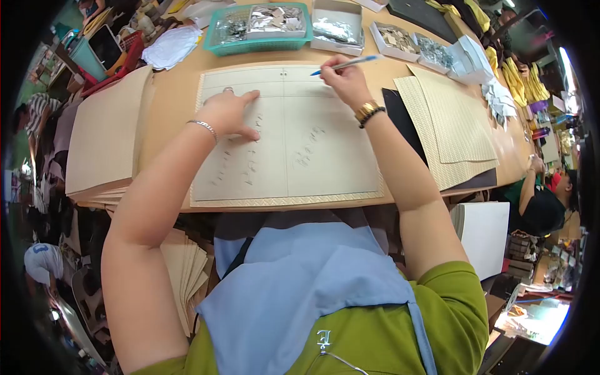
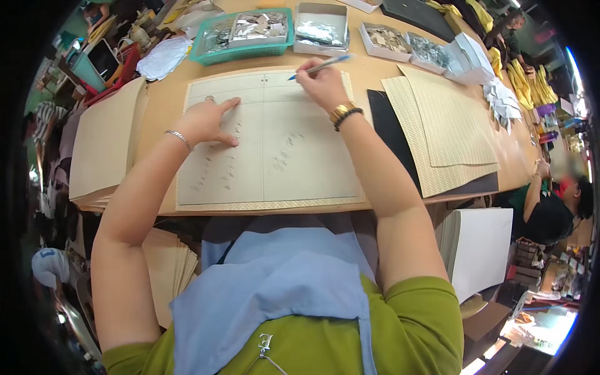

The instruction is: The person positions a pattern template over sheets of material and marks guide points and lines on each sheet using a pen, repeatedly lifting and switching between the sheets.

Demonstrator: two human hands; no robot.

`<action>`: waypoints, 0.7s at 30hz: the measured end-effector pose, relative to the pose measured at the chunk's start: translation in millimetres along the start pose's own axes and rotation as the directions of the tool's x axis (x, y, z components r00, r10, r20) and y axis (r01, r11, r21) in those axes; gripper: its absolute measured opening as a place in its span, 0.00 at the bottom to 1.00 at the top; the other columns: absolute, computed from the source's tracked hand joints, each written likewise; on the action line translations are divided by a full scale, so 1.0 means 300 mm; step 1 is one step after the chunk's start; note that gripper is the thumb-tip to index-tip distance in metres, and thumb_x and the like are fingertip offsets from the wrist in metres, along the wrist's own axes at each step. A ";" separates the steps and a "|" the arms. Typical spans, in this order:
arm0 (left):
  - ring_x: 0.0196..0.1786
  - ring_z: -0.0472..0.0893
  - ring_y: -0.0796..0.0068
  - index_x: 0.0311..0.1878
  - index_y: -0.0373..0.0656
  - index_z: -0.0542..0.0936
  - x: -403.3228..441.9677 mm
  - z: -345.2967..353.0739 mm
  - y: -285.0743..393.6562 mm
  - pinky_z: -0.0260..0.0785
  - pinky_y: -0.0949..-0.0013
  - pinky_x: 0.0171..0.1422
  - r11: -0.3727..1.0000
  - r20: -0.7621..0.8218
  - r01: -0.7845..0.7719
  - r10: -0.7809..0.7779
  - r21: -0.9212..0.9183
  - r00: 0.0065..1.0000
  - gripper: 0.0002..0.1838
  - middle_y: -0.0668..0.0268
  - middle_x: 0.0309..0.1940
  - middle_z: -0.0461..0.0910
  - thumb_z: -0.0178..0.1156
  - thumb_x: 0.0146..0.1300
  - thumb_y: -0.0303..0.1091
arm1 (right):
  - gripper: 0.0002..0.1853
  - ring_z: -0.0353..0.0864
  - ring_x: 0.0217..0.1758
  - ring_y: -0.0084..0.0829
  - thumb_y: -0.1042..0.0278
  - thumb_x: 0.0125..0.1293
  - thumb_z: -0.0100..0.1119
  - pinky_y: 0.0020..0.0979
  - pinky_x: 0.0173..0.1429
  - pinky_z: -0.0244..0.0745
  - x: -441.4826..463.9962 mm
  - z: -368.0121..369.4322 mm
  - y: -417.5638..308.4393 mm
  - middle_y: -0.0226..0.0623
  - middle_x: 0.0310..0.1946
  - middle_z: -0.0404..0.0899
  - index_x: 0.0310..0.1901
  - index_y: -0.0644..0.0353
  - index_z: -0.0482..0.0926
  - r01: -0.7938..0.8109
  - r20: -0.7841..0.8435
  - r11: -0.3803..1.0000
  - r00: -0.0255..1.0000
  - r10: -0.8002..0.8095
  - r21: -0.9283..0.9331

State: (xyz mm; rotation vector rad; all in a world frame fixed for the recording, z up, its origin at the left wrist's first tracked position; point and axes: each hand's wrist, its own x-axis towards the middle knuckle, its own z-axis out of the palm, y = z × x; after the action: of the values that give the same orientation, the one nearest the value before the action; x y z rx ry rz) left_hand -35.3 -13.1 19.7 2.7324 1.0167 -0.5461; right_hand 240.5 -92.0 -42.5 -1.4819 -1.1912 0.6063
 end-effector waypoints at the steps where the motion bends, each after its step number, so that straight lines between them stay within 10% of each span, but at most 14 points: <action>1: 0.50 0.80 0.45 0.74 0.61 0.61 0.002 0.001 -0.002 0.73 0.56 0.56 1.000 0.005 -0.007 0.007 0.000 1.000 0.57 0.42 0.50 0.75 0.75 0.39 0.65 | 0.11 0.79 0.30 0.20 0.61 0.59 0.63 0.26 0.36 0.74 0.026 0.048 -0.008 0.31 0.26 0.82 0.35 0.60 0.82 -0.025 0.040 1.000 0.999 0.026 -0.016; 9: 0.50 0.80 0.46 0.74 0.60 0.60 -0.002 0.008 -0.007 0.75 0.56 0.55 1.000 -0.016 -0.018 0.019 0.014 1.000 0.58 0.41 0.49 0.75 0.75 0.39 0.66 | 0.12 0.84 0.30 0.32 0.59 0.57 0.62 0.33 0.40 0.78 0.094 0.185 -0.119 0.41 0.25 0.84 0.34 0.61 0.82 -0.016 0.091 0.928 0.994 0.054 -0.371; 21: 0.64 0.73 0.53 0.75 0.59 0.59 -0.019 -0.021 0.020 0.72 0.44 0.60 0.999 0.057 0.050 -0.051 0.015 0.997 0.56 0.49 0.57 0.75 0.73 0.43 0.66 | 0.11 0.84 0.29 0.35 0.62 0.57 0.62 0.33 0.40 0.79 0.099 0.194 -0.121 0.42 0.24 0.83 0.32 0.62 0.82 0.128 0.183 0.901 0.982 -0.056 -0.415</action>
State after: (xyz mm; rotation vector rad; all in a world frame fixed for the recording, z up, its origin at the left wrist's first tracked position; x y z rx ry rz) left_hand -33.7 -19.0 28.0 2.6927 1.0740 -0.6376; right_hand 188.6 -44.1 -18.4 -1.7494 -1.5907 0.4260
